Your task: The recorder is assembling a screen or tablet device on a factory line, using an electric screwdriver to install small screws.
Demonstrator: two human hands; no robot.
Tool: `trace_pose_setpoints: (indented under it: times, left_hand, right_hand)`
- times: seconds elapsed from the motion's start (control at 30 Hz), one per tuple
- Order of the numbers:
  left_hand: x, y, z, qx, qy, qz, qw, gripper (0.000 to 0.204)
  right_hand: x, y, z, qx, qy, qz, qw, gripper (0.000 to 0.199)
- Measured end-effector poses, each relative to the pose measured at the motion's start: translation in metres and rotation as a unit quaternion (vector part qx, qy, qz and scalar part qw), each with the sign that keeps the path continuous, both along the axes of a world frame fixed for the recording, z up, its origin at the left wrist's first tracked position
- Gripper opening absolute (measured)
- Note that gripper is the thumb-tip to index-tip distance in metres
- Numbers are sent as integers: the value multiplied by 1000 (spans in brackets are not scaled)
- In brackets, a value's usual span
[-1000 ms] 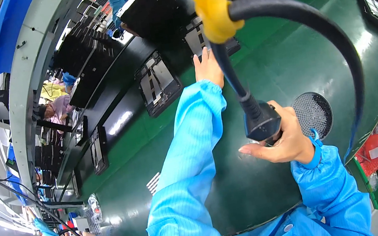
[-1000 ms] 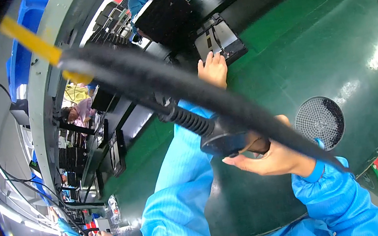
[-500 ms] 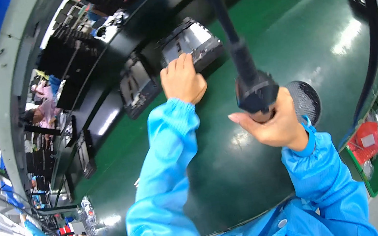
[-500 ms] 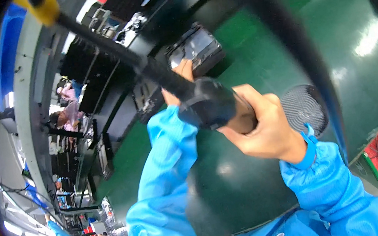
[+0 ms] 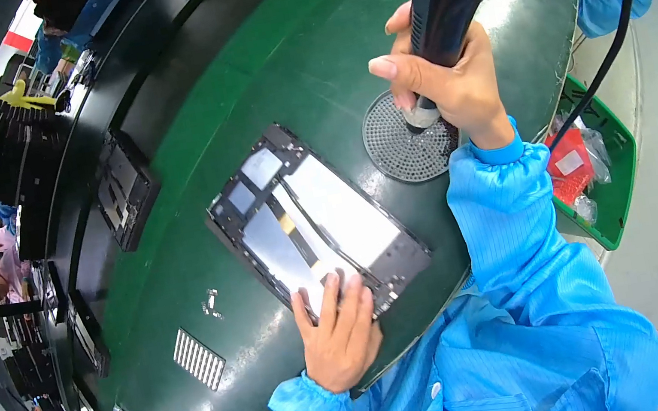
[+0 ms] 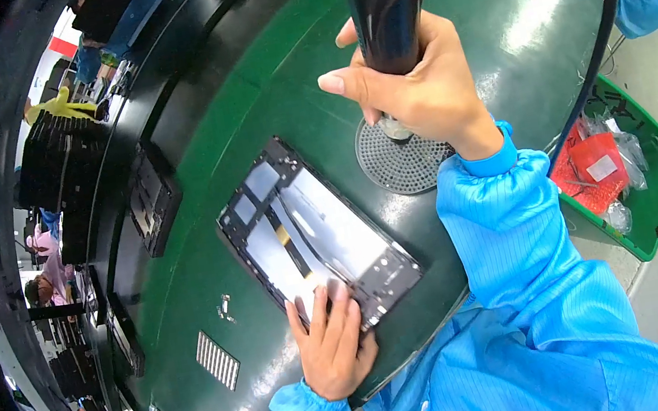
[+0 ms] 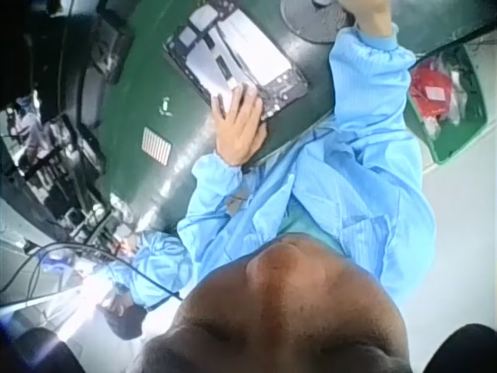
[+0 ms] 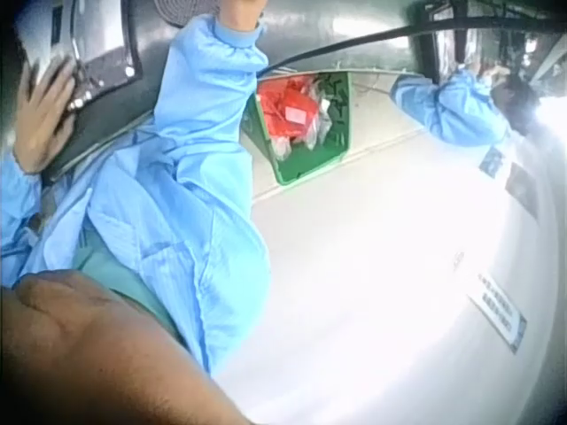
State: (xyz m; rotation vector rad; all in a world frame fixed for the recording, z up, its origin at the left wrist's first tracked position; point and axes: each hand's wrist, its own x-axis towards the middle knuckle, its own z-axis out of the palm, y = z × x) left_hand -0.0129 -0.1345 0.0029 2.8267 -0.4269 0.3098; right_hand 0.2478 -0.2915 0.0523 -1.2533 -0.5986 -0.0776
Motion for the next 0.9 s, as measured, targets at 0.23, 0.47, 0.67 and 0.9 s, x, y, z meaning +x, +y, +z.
trace_pose_setpoints:
  times: [0.23,0.47,0.67,0.9]
  left_hand:
    - [38,33,-12,-266,-123,215,931,65]
    - [71,34,-21,-504,-184,250,806,69]
    - [67,34,-29,-503,-196,244,806,56]
    - [56,39,-7,-484,-205,275,805,22]
  right_hand:
    - [3,3,-14,-21,-10,-26,999,32]
    - [7,10,-19,-2,10,-26,1000,34]
    - [8,14,-21,-15,15,-27,999,33]
    - [6,15,-21,-16,26,-18,999,32]
